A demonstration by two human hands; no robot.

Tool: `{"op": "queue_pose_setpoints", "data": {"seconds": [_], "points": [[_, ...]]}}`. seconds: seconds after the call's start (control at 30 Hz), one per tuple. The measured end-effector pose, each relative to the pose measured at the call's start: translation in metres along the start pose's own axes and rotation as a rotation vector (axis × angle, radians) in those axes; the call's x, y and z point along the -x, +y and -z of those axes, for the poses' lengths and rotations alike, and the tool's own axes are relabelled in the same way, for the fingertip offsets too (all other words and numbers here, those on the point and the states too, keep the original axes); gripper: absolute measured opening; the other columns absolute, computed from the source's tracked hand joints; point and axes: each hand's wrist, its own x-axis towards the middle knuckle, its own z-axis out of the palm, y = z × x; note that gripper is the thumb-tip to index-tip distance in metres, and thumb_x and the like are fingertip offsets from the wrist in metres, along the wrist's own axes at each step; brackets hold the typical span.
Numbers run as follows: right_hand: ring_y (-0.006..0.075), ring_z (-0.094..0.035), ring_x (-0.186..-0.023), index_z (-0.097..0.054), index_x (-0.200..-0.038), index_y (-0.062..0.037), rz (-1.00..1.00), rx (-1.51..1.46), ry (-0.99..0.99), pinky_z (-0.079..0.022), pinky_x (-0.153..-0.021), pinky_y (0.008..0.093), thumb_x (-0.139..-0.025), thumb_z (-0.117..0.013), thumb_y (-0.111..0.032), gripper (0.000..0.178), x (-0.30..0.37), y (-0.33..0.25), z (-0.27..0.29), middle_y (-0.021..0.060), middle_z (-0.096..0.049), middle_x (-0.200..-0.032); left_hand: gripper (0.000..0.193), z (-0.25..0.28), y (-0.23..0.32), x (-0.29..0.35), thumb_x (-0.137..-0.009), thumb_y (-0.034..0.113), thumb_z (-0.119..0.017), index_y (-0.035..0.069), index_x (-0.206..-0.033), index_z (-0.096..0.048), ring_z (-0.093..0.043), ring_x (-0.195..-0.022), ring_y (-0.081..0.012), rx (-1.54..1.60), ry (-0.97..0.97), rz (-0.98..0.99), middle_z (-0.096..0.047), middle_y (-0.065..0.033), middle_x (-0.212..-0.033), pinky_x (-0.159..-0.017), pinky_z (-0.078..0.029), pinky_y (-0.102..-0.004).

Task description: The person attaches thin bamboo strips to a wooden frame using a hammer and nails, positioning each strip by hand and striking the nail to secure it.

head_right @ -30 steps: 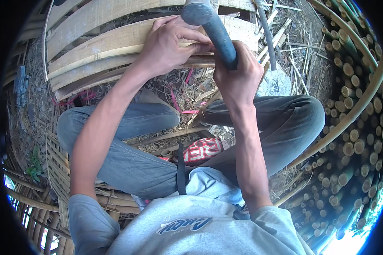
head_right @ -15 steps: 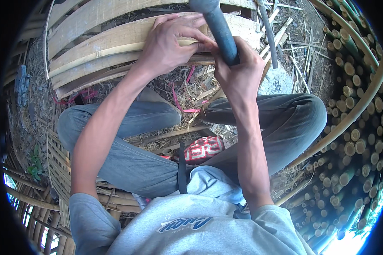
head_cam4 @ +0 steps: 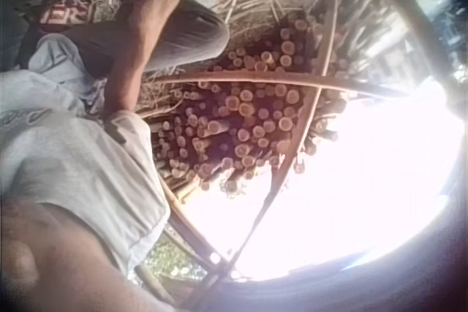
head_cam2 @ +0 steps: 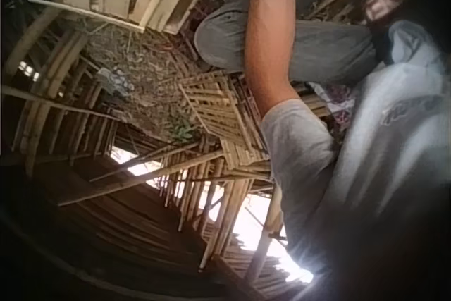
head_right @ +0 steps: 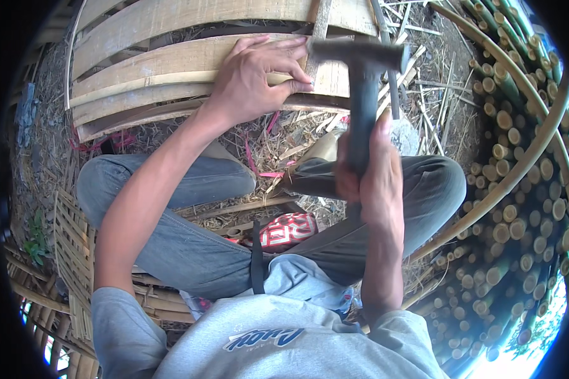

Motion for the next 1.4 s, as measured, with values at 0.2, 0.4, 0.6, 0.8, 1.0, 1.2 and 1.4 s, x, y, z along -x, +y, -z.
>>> {"op": "queue_pose_setpoints", "data": {"seconds": [0.2, 0.4, 0.6, 0.8, 1.0, 1.2, 1.4], "points": [[0.0068, -0.024, -0.033, -0.045, -0.081, -0.0075, -0.249, -1.044, -0.748, -0.022, -0.029, 0.0235, -0.107, -0.022, -0.066, 0.068, -0.006, 0.045, 0.034, -0.0039, -0.033, -0.048, 0.007, -0.003, -0.001, -0.001, -0.087, 0.024, -0.074, 0.027, -0.087, -0.081, -0.054, -0.137, -0.0113, -0.025, -0.061, -0.009, -0.064, 0.0109, -0.141, -0.122, -0.031, -0.043], [0.0102, -0.041, -0.043, -0.055, -0.111, 0.0036, 0.201, -0.344, -0.031, -0.04, -0.042, 0.0257, -0.108, -0.039, -0.044, 0.051, 0.012, 0.022, 0.016, 0.0007, -0.043, -0.059, 0.007, -0.001, 0.0, -0.001, -0.087, 0.025, -0.074, 0.026, -0.086, -0.081, -0.054, -0.138, -0.0114, 0.015, -0.058, 0.004, -0.064, 0.0105, -0.141, -0.121, -0.032, -0.0429], [0.0066, -0.041, -0.044, -0.055, -0.101, -0.0062, 0.022, -0.012, 0.081, -0.03, -0.038, 0.0228, -0.109, -0.052, -0.036, 0.031, 0.017, 0.006, 0.004, -0.0021, -0.041, -0.062, 0.008, 0.0, -0.002, 0.001, -0.088, 0.023, -0.073, 0.025, -0.087, -0.081, -0.054, -0.138, -0.0117, 0.001, -0.049, 0.01, -0.063, 0.0109, -0.142, -0.121, -0.031, -0.0422], [0.004, -0.04, -0.045, -0.052, -0.086, -0.0083, 0.155, 0.118, 0.147, -0.029, -0.039, 0.0217, -0.111, -0.043, -0.045, 0.045, 0.02, 0.028, -0.011, -0.0039, -0.043, -0.059, 0.008, 0.001, -0.001, -0.001, -0.087, 0.023, -0.073, 0.025, -0.088, -0.081, -0.053, -0.139, -0.0115, 0.022, -0.062, 0.011, -0.063, 0.011, -0.142, -0.122, -0.03, -0.0428], [0.0032, -0.04, -0.047, -0.052, -0.086, -0.0073, 0.058, 0.323, 0.159, -0.031, -0.042, 0.0233, -0.111, -0.044, -0.042, 0.044, 0.008, 0.031, -0.019, -0.005, -0.042, -0.057, 0.009, -0.002, -0.003, -0.002, -0.089, 0.027, -0.073, 0.026, -0.087, -0.081, -0.054, -0.137, -0.0108, -0.013, -0.024, -0.003, -0.064, 0.0115, -0.141, -0.122, -0.031, -0.0423], [0.0036, -0.041, -0.048, -0.051, -0.086, -0.0058, 0.175, 0.335, 0.183, -0.031, -0.043, 0.0248, -0.111, -0.045, -0.041, 0.044, 0.009, 0.039, -0.022, -0.0048, -0.042, -0.057, 0.01, -0.003, -0.002, -0.001, -0.091, 0.032, -0.074, 0.027, -0.084, -0.08, -0.055, -0.137, -0.0118, -0.005, -0.049, -0.001, -0.065, 0.0128, -0.139, -0.122, -0.031, -0.0427], [0.0024, -0.041, -0.048, -0.051, -0.086, -0.0058, 0.289, 0.218, 0.198, -0.03, -0.042, 0.0217, -0.111, -0.042, -0.043, 0.046, 0.012, 0.038, -0.02, -0.0055, -0.044, -0.059, 0.012, -0.006, -0.005, 0.002, -0.091, 0.033, -0.074, 0.027, -0.083, -0.08, -0.055, -0.137, -0.0134, 0.008, -0.025, -0.023, -0.065, 0.0124, -0.139, -0.122, -0.032, -0.0437]]}}
